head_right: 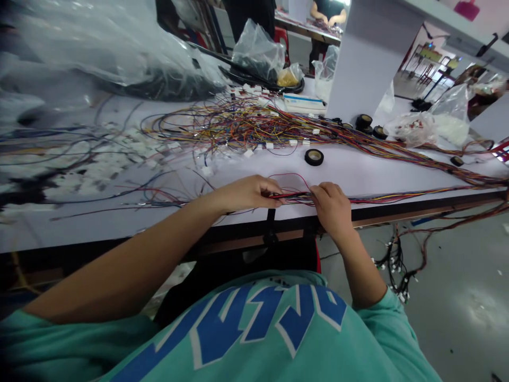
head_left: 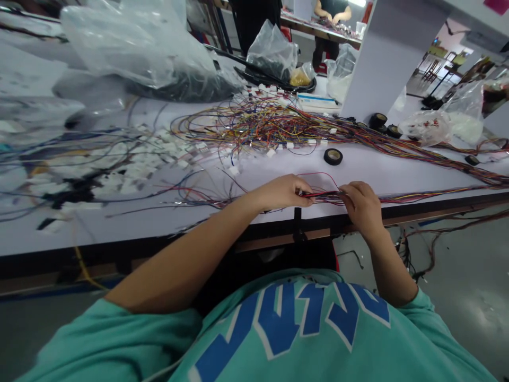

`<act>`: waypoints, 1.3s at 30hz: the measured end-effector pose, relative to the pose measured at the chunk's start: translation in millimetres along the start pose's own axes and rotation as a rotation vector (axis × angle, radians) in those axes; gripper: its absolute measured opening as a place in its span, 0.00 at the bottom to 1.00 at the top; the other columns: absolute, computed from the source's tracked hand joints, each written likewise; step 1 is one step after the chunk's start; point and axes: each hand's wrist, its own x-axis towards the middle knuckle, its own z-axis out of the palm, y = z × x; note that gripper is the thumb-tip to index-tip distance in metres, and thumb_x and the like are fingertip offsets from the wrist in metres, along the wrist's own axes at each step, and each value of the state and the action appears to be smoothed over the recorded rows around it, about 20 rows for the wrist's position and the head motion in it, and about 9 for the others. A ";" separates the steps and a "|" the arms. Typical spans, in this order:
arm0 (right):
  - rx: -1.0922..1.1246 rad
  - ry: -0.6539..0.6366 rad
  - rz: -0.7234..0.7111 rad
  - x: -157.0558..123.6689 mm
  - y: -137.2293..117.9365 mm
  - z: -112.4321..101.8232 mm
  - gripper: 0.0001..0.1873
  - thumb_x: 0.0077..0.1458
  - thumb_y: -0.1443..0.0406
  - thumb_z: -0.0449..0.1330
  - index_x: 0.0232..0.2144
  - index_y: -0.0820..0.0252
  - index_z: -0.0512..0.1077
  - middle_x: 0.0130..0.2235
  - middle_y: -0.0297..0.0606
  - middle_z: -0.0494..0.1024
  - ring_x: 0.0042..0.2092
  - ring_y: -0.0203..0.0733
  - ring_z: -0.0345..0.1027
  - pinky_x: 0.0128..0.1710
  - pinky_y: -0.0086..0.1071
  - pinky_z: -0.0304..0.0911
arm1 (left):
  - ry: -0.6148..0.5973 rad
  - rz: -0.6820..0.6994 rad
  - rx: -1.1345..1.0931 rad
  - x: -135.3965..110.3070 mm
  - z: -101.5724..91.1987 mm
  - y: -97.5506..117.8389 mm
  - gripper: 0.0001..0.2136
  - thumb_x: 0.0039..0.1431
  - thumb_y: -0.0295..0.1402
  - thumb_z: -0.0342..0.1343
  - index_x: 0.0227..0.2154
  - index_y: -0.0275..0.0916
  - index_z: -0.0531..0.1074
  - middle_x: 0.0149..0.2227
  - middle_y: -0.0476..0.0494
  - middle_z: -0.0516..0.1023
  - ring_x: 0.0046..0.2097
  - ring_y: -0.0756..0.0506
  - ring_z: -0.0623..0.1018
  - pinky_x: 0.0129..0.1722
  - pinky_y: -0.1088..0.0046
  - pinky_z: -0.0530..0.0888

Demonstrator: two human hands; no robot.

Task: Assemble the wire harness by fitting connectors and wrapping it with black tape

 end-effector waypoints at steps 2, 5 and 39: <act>0.044 -0.028 -0.034 -0.6 3.3 2.1 0.08 0.55 0.66 0.53 0.33 0.55 0.73 0.33 0.40 0.75 0.37 0.42 0.66 0.37 0.35 0.63 | -0.032 -0.019 -0.010 1.1 0.0 -0.5 0.15 0.44 0.40 0.54 0.30 0.35 0.76 0.25 0.50 0.74 0.30 0.50 0.69 0.32 0.76 0.64; 0.165 -0.084 -0.080 -0.8 8.9 0.9 0.09 0.56 0.66 0.52 0.33 0.56 0.73 0.32 0.38 0.75 0.36 0.40 0.67 0.36 0.34 0.64 | -0.006 -0.001 0.011 3.9 0.1 0.0 0.17 0.43 0.40 0.55 0.34 0.36 0.76 0.32 0.48 0.77 0.32 0.50 0.70 0.34 0.76 0.64; 0.063 -0.304 -0.383 6.6 21.4 -10.6 0.14 0.58 0.60 0.50 0.34 0.56 0.75 0.29 0.37 0.77 0.32 0.40 0.63 0.31 0.33 0.54 | -0.144 -0.172 -0.063 12.5 7.2 24.2 0.08 0.40 0.36 0.57 0.19 0.37 0.73 0.20 0.53 0.72 0.26 0.52 0.67 0.30 0.76 0.61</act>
